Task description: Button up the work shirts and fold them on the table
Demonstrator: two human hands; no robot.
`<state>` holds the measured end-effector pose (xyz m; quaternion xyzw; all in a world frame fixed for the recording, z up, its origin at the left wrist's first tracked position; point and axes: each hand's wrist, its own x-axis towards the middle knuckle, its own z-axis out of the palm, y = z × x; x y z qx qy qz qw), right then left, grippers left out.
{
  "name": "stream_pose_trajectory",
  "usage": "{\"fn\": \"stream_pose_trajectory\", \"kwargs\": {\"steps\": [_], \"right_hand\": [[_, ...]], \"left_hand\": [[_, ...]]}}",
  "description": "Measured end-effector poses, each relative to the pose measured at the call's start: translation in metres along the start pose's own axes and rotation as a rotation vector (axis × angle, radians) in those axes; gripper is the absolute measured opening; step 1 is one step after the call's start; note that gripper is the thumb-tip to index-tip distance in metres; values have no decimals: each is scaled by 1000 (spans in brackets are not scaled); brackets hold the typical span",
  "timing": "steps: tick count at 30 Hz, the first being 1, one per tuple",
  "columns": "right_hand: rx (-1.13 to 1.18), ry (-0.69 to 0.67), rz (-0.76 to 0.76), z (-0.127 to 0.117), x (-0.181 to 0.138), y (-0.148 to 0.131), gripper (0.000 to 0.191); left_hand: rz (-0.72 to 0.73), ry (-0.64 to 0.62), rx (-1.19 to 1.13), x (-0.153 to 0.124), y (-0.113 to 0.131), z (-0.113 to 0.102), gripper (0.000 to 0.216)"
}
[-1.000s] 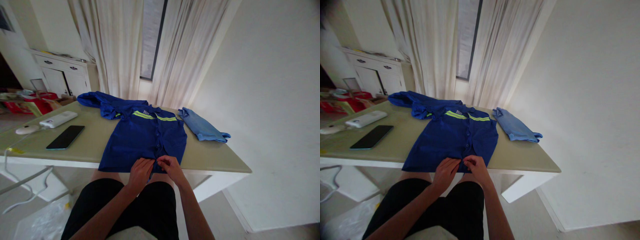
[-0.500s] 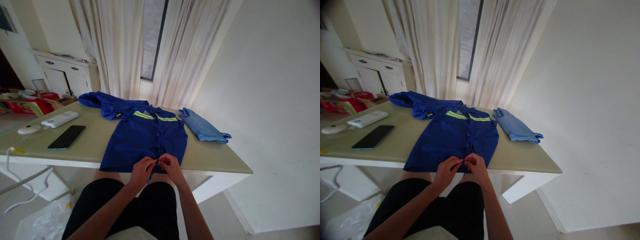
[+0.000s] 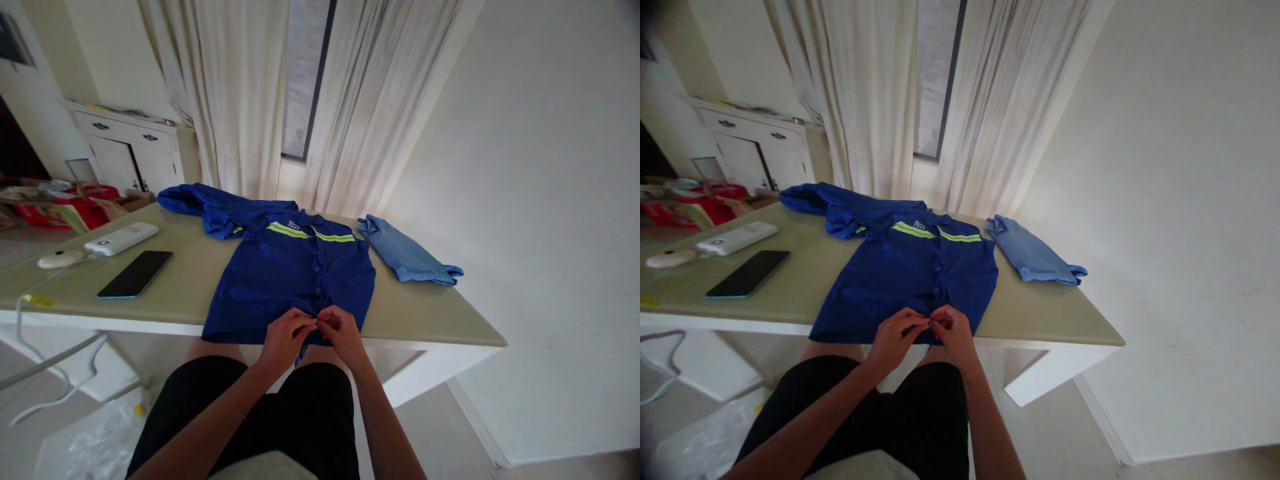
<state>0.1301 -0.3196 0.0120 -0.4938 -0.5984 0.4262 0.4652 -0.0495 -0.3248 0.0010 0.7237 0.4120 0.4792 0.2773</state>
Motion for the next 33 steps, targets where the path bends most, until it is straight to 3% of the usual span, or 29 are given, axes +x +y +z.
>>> {"fn": "stream_pose_trajectory", "kwargs": {"steps": [5,11,25,29,33], "right_hand": [[-69,23,-32,2,-1,2,18],[-236,63,-90,8,-6,5,16],[-372,157,-136,22,-14,0,6],[-425,191,-167,27,-16,4,5],[-430,221,-184,28,-16,8,10]], "left_hand": [[-100,26,-44,-1,1,1,18],[-151,90,63,-6,-3,0,18],[214,131,219,-23,-1,0,24],[234,99,239,-24,-3,-2,26],[158,97,182,-20,-1,-6,21]]}}
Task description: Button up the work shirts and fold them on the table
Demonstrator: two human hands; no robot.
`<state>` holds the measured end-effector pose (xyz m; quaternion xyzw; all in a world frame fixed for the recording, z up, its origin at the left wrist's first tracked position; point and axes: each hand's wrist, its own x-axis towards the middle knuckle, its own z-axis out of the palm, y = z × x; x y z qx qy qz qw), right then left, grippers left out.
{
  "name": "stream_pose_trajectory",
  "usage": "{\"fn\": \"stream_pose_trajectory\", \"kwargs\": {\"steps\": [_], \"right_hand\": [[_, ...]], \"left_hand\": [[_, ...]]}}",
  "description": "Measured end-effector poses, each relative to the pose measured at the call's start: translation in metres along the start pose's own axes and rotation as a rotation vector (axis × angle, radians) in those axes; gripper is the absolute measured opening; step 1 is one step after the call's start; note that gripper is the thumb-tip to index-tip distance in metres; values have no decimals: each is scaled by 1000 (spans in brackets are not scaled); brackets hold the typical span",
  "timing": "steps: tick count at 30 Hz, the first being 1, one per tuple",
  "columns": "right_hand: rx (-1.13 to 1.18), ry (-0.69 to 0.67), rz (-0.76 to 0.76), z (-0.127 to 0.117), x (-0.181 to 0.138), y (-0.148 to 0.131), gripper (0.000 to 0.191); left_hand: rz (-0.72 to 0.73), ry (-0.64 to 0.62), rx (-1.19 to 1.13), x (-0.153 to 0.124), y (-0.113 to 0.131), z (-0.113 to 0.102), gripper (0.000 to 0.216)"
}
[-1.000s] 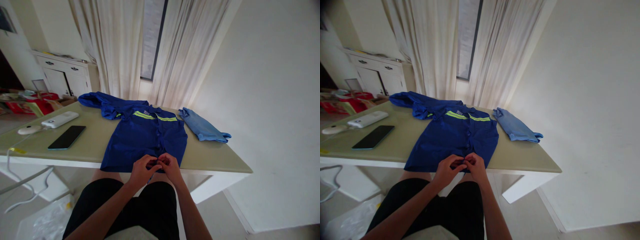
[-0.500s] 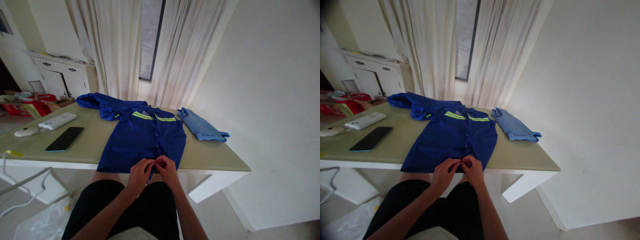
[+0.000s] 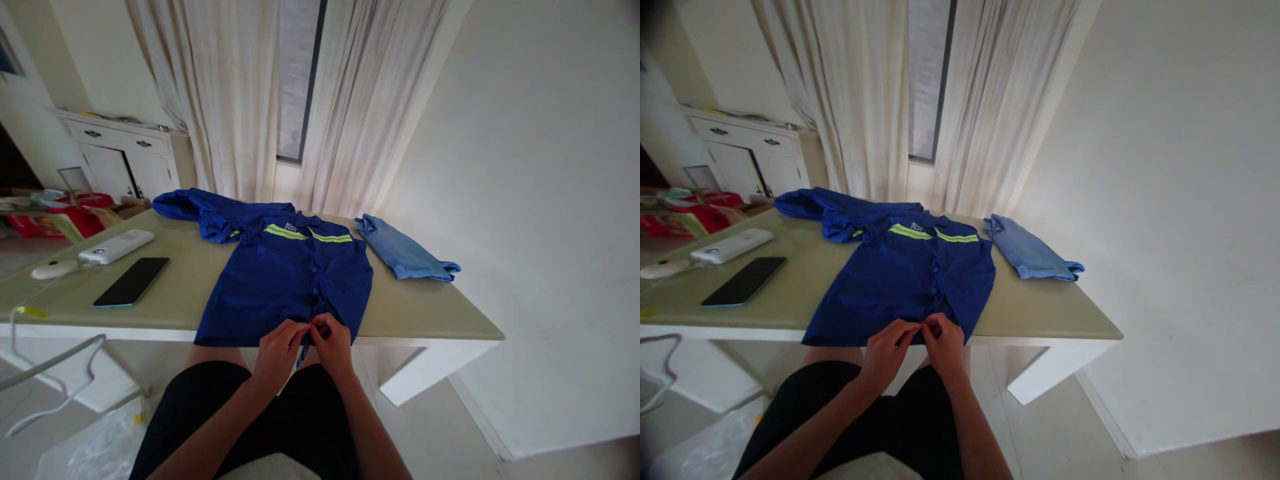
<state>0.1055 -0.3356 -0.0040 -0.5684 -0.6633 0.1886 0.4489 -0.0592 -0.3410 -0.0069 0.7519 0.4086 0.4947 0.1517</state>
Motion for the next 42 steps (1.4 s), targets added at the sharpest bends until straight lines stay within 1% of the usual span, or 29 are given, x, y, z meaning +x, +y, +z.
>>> {"fn": "stream_pose_trajectory", "kwargs": {"steps": [3,8,12,14,16,20,27,31,36,42], "right_hand": [[-15,-11,-5,-1,1,-1,10],[-54,-38,-18,-4,2,-2,6],[-89,-25,-2,-3,2,-4,9],[-77,-34,13,-4,3,-5,13],[-67,-48,27,-5,5,-6,15],[-47,-58,42,-6,7,-6,15],[-44,-65,29,-6,5,-4,15],[-52,-58,37,-7,7,-3,13],[-86,-73,48,-8,9,-3,8],[-99,-75,52,-7,10,-4,6]], "left_hand": [[-41,1,-48,3,2,-1,17],[-30,-28,-56,3,4,0,20],[-24,-98,-103,9,0,-5,25],[-36,-142,-147,14,-4,-8,32],[-52,-159,-172,18,-8,-9,35],[-64,-163,-134,27,-12,-7,25],[-117,-271,-187,39,-16,-13,16],[-71,-297,-149,43,-15,-16,15],[2,-322,-109,48,-15,-18,20],[-20,-354,-129,51,-19,-17,26]]}}
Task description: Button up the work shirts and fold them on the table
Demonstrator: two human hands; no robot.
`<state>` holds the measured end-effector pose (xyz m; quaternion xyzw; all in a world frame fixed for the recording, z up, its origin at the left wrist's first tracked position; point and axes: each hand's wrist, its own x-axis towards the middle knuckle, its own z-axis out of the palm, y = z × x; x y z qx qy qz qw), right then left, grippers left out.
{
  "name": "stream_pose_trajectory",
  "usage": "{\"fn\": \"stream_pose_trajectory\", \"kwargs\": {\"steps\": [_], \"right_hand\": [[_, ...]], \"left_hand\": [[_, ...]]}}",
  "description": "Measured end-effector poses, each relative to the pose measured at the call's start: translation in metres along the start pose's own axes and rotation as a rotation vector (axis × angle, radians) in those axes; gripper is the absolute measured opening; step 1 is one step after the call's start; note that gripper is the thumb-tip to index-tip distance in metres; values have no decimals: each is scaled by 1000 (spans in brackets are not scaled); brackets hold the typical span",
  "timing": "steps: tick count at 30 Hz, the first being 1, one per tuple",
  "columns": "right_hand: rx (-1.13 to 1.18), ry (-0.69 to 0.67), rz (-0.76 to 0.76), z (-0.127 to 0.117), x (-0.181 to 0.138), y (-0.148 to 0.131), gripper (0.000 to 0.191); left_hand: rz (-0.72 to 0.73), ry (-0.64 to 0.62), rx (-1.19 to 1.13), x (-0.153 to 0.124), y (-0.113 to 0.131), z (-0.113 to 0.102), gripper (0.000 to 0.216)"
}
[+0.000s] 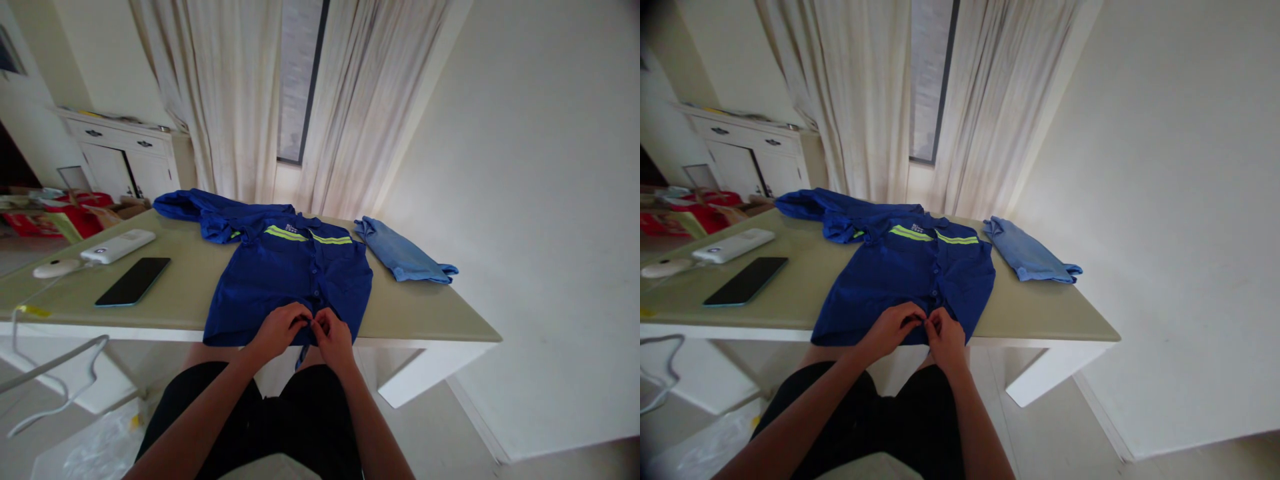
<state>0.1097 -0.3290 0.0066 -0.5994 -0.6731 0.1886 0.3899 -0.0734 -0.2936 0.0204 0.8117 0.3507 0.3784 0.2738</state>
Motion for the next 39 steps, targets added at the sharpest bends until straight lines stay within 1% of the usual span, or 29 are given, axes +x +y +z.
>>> {"fn": "stream_pose_trajectory", "kwargs": {"steps": [4,7,10,14,16,20,22,24,27,29,31,33,34,37,39], "right_hand": [[11,-12,8,-1,2,0,7],[93,-33,2,-3,2,3,10],[164,-63,-10,-5,3,6,11],[185,-101,-14,-6,4,8,12],[176,-94,-13,-5,5,8,14],[142,-83,-20,-5,3,5,14],[130,-74,-22,-5,2,2,14],[118,-57,-15,-5,1,-1,13],[112,-39,-4,-5,0,-3,13],[113,-35,-3,-5,1,-4,13],[113,-38,0,-5,1,-3,11],[114,-35,-4,-5,1,-2,10],[115,-33,-8,-5,1,-2,10],[113,-27,-15,-5,1,-1,10],[108,-20,-13,-5,1,-1,10]], "left_hand": [[10,34,12,1,-3,3,26],[-4,64,35,0,-4,6,21],[-60,27,58,-1,-3,7,19],[-109,-10,59,-1,1,7,22],[-126,-17,70,-1,2,7,23],[-134,35,119,0,2,8,21],[-119,29,80,0,0,7,20],[-109,-6,12,0,-2,6,22],[-130,-28,-59,0,-4,4,24],[-162,-23,-64,0,-3,2,17],[-180,-15,-26,2,-2,2,18],[-159,-12,21,3,0,1,23],[-135,-13,27,4,0,1,22],[-76,-18,-21,3,-2,0,15],[-63,-20,-56,2,-4,2,17]]}}
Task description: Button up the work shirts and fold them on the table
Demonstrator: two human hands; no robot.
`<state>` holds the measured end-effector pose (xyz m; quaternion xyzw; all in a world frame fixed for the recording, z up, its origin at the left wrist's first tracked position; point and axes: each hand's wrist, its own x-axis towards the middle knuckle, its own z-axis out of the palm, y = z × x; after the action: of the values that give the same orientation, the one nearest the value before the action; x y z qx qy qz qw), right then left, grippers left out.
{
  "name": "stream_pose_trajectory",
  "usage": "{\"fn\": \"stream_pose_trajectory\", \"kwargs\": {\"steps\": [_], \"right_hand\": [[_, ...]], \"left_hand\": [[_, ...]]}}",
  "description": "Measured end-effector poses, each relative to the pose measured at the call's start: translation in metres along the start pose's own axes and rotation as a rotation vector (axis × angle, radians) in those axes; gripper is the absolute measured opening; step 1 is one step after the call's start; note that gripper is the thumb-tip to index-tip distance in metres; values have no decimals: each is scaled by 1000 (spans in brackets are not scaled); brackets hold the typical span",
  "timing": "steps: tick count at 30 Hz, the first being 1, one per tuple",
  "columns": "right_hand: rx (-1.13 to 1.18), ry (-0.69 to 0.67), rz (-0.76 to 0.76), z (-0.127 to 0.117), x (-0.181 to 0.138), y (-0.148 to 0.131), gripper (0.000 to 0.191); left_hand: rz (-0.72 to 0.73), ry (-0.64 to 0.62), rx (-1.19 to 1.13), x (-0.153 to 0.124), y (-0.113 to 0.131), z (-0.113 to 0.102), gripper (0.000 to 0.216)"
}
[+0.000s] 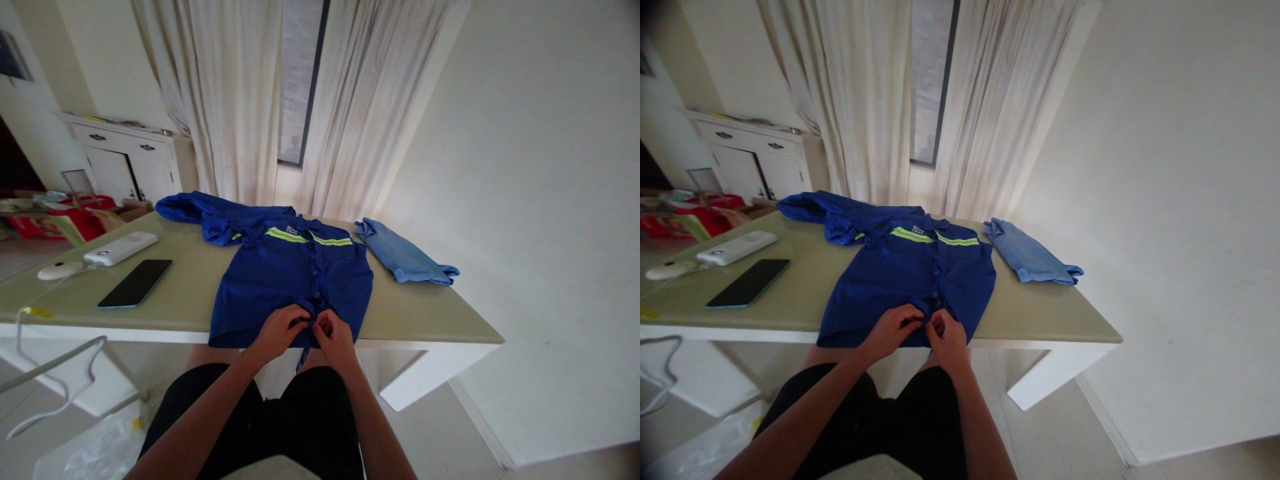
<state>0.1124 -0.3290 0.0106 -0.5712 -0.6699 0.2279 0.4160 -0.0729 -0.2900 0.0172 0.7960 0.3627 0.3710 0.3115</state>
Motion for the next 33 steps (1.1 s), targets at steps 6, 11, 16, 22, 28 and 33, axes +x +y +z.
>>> {"fn": "stream_pose_trajectory", "kwargs": {"steps": [6,11,16,22,28,33], "right_hand": [[19,5,3,2,0,3,8],[-1,7,1,3,-2,5,7],[-48,15,11,4,-3,3,8],[-145,63,14,8,-2,-2,7],[-156,31,5,5,-1,-9,8],[-168,49,-18,6,0,-9,11]], "left_hand": [[8,23,-60,-2,-4,2,19],[32,-9,-85,-1,1,-3,22],[9,-4,-97,-2,1,-3,21],[-130,47,-117,1,0,1,11],[-163,21,-46,2,5,-2,10],[-110,39,3,2,2,-1,10]]}}
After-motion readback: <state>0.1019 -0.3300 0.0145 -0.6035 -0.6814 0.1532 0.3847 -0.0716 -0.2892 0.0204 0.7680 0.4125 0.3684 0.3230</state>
